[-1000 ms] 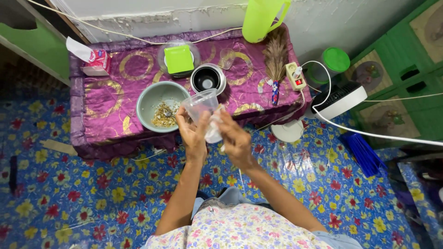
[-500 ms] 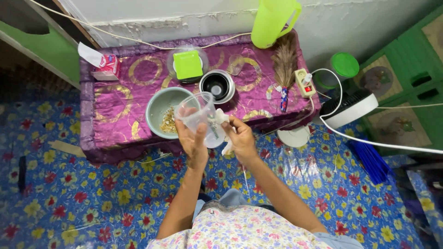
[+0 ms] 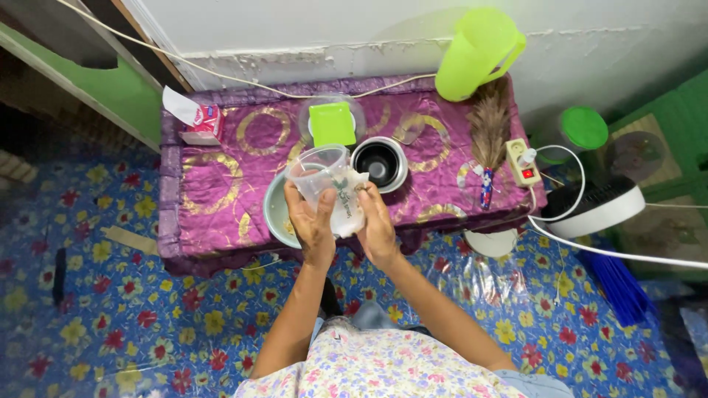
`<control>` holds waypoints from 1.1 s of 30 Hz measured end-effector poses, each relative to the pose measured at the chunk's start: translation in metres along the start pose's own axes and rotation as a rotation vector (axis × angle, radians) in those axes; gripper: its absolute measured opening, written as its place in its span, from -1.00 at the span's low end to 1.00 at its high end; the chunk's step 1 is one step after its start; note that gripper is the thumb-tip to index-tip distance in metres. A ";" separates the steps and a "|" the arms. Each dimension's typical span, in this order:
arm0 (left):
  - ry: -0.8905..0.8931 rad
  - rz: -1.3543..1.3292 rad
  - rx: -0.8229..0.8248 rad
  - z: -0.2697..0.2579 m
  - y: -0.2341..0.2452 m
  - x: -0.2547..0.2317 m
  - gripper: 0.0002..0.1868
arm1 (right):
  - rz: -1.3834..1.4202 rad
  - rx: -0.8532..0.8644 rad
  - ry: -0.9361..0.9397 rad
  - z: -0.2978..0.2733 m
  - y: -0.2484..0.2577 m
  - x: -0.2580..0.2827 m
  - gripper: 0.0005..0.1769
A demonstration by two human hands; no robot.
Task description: The person wipes the inside of a clear plastic cup with a white cloth, then wipes the inside of a green plastic pitcher with the same cloth. The actions occur over a table with a purple patterned cloth, a metal bowl, and other small items.
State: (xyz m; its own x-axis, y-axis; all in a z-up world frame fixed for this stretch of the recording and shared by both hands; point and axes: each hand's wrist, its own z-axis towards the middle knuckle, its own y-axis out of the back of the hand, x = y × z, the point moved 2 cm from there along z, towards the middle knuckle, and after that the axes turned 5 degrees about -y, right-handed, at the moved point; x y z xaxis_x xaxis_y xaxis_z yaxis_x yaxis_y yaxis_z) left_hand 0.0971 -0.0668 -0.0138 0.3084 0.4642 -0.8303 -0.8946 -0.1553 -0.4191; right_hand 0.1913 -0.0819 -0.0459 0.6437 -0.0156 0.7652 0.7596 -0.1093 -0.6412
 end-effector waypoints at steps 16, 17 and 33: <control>0.083 -0.045 0.079 0.068 0.035 0.011 -0.20 | -0.265 0.197 -0.064 0.082 0.016 -0.023 -0.58; 0.096 -0.025 0.110 0.070 0.035 0.008 -0.19 | -0.330 0.148 -0.028 0.084 0.005 -0.011 -0.59; 0.099 -0.005 0.207 0.068 0.025 -0.004 -0.05 | -0.460 -0.039 0.170 0.085 -0.001 -0.005 -0.63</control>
State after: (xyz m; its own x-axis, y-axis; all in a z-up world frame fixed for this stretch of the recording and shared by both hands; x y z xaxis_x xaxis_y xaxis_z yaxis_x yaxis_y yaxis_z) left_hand 0.0518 -0.0133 0.0044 0.3343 0.3748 -0.8648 -0.9371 0.0340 -0.3475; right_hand 0.1955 0.0023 -0.0543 0.2158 -0.1184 0.9692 0.9552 -0.1805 -0.2347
